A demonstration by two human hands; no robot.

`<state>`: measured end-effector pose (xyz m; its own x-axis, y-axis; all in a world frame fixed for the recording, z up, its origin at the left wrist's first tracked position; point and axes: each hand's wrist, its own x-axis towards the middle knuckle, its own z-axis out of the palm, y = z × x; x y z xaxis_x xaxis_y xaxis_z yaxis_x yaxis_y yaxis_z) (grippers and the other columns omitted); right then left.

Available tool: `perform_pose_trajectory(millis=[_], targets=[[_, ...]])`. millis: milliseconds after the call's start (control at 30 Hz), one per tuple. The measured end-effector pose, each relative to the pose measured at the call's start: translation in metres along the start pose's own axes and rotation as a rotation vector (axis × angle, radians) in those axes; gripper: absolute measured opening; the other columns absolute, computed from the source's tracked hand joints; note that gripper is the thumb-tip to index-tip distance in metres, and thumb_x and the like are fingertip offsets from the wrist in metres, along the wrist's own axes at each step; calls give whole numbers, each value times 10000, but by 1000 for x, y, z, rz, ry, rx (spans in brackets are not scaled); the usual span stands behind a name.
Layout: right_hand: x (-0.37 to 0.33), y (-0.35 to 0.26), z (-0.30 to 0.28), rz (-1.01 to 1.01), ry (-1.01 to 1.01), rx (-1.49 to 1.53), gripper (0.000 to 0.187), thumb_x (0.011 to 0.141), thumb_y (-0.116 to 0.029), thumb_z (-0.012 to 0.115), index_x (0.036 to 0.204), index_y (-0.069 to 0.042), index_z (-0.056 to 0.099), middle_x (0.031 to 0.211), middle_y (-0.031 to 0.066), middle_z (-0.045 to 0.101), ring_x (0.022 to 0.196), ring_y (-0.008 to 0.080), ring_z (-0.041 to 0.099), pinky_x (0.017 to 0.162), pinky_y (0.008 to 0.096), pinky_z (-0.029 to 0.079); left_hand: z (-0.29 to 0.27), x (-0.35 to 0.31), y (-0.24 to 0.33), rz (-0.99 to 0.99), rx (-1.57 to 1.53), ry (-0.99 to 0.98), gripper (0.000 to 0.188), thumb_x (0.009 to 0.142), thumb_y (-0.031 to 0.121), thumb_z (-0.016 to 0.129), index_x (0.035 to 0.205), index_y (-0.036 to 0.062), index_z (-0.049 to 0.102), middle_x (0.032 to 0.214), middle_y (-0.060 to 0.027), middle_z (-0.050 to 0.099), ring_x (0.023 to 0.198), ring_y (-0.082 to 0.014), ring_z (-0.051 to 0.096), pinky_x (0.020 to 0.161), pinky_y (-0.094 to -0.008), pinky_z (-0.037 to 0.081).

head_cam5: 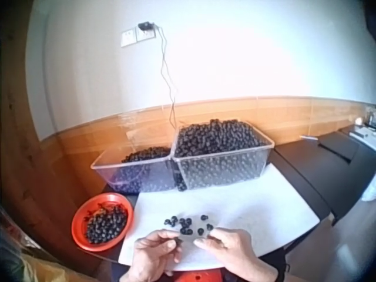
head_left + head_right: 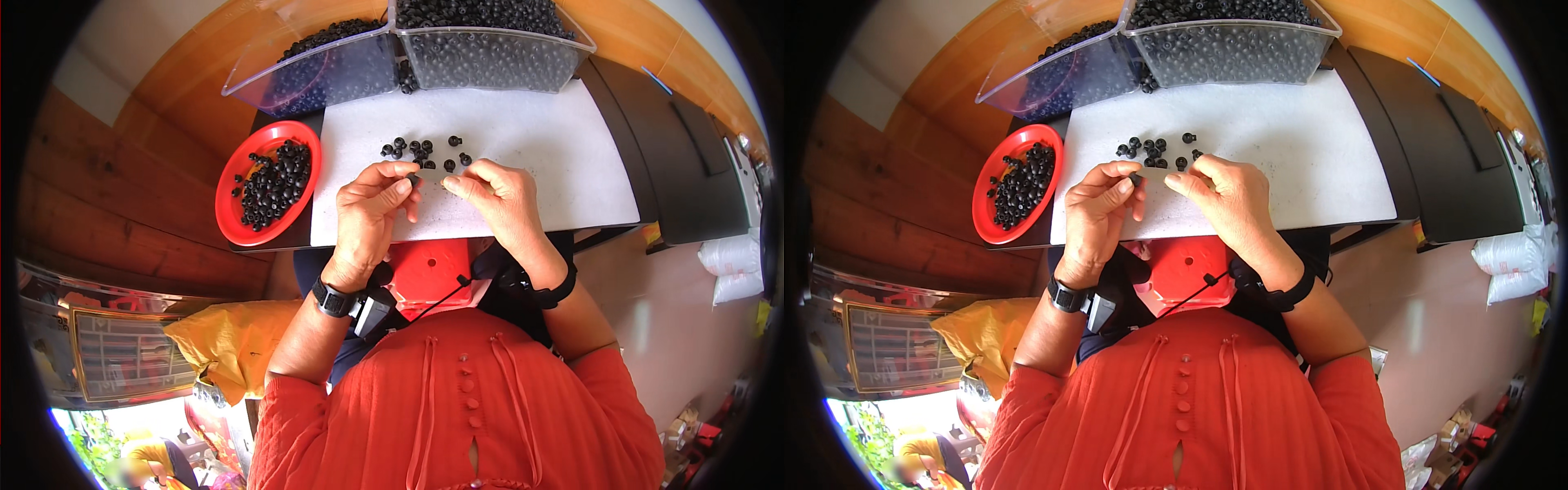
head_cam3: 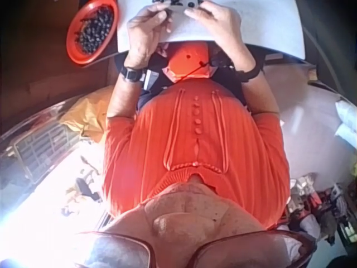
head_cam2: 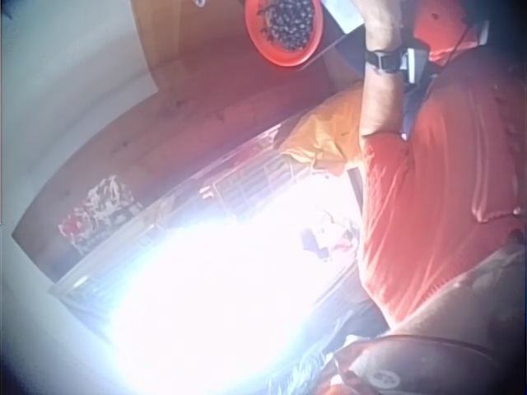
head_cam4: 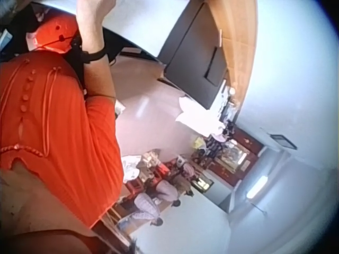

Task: The recorder is sorting and cleaning small dark round objects, possibly berries or seeds, using a small blade.

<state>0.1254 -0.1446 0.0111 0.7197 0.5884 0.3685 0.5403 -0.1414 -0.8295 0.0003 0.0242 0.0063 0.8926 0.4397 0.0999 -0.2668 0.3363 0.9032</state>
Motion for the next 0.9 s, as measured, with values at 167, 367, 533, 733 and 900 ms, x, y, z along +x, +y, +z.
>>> perform_pose_trajectory(millis=[167, 367, 533, 733, 900], targets=[[0, 1, 2, -13, 10, -41, 392, 904, -365, 782, 745, -24, 670, 540, 86, 524, 475, 175, 489, 503, 358, 392, -1, 0, -4, 13, 16, 0, 227, 1005, -10, 611, 1217, -62, 672, 994, -141, 686, 817, -187, 637, 695, -303, 533], [1, 0, 1, -5, 3, -52, 380, 904, -364, 779, 752, -30, 682, 546, 98, 544, 478, 194, 526, 508, 367, 407, 0, 0, -4, 68, 46, -37, 257, 1002, -26, 601, 1243, -65, 682, 1001, -96, 636, 826, -182, 622, 702, -300, 527], [0, -1, 1, -14, -8, -59, 367, 900, -359, 782, 755, -35, 689, 545, 87, 544, 477, 189, 526, 507, 362, 409, 2, -1, -2, 91, 59, -67, 267, 1008, -27, 587, 1255, -65, 683, 1010, -68, 599, 854, -179, 616, 709, -298, 527], [0, 1, 1, -16, -8, -62, 369, 899, -357, 783, 746, -36, 683, 550, 83, 548, 479, 187, 528, 506, 357, 411, 1, -1, -5, 105, 84, -79, 272, 1011, -27, 579, 1260, -57, 683, 1030, -72, 601, 850, -175, 616, 714, -296, 525], [0, 3, 3, -48, 4, -53, 374, 899, -359, 783, 740, -37, 677, 544, 83, 538, 476, 186, 520, 502, 357, 407, 0, -2, -6, 126, 94, -83, 276, 1013, -27, 575, 1267, -54, 679, 1036, -73, 600, 820, -175, 618, 714, -294, 526]])
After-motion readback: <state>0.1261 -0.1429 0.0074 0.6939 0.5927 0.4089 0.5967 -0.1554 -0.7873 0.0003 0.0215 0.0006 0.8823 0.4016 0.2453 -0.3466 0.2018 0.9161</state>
